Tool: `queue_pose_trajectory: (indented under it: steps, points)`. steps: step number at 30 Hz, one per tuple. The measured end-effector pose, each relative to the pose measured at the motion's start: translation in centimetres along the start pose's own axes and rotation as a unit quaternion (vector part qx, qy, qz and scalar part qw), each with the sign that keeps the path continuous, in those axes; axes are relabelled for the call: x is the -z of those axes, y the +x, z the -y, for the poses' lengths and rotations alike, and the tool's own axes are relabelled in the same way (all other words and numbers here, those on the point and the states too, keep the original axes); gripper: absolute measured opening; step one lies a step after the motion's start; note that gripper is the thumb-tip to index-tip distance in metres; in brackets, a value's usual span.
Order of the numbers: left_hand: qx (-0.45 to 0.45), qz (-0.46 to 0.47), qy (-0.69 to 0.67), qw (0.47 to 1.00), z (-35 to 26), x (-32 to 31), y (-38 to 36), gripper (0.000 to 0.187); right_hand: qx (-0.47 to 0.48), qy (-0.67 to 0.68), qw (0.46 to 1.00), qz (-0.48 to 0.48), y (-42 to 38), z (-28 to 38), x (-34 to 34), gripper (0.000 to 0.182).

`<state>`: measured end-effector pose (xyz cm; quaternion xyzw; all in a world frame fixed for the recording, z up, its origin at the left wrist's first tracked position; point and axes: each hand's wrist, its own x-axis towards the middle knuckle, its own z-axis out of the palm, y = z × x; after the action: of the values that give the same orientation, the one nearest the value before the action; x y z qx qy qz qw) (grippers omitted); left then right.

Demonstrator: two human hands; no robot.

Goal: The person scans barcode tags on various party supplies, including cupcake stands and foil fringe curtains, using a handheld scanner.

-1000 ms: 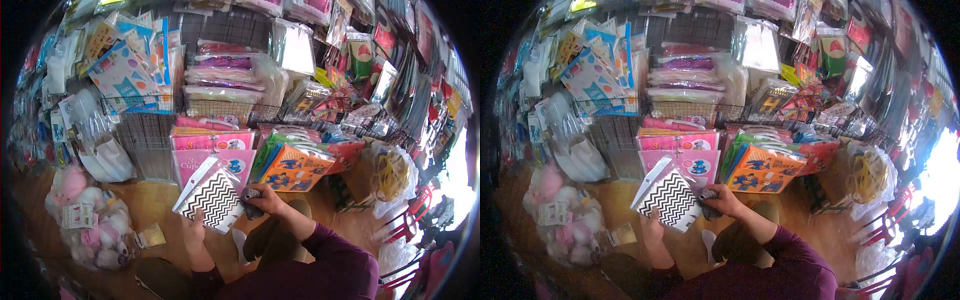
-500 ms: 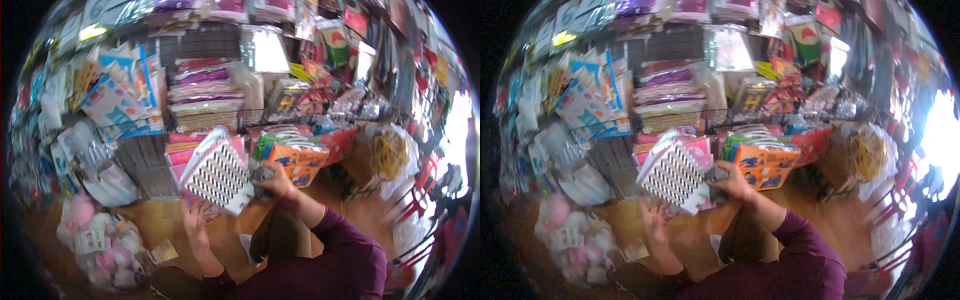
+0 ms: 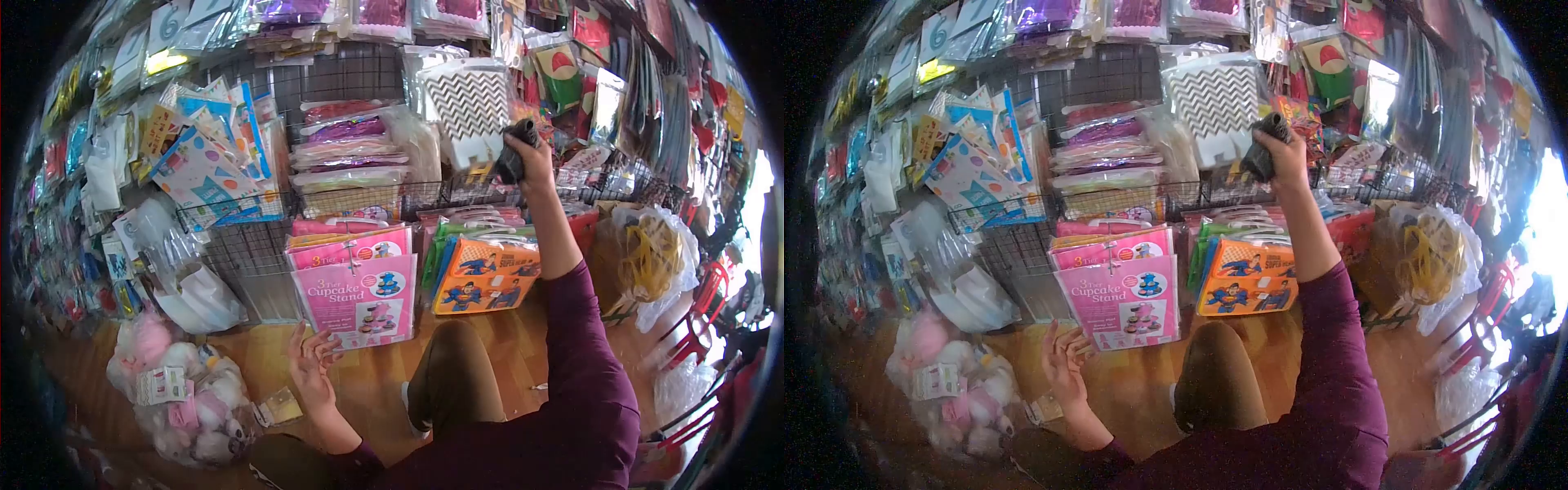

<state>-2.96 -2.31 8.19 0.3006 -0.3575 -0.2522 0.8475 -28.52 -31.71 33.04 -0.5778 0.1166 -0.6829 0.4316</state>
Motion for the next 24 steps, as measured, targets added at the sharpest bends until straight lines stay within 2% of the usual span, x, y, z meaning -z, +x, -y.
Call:
queue_pose_trajectory:
  steps: [5, 11, 14, 18, 24]
  points:
    - [0.006, -0.019, 0.032, 0.999, 0.2, 0.7, -0.1, 0.052, 0.061, 0.047, 0.997, -0.012, 4.5, -0.3, -1.3, 0.018]
    - [0.018, -0.054, 0.059, 0.997, -0.1, 0.6, -0.4, 0.042, -0.014, 0.083, 0.996, -0.014, 9.4, -1.7, -2.4, 0.017]
    - [0.016, -0.059, 0.065, 0.996, 0.1, 0.6, -0.4, 0.039, -0.019, 0.1, 0.994, -0.027, 10.6, -2.2, -3.0, 0.018]
    - [0.022, -0.067, 0.066, 0.995, 0.2, 0.6, -0.4, 0.037, -0.062, 0.096, 0.993, -0.04, 10.6, -2.6, -3.0, 0.021]
    - [0.036, -0.076, 0.065, 0.994, 0.6, 0.8, -0.3, 0.038, -0.079, 0.1, 0.991, -0.029, 10.7, -2.7, -2.7, 0.02]
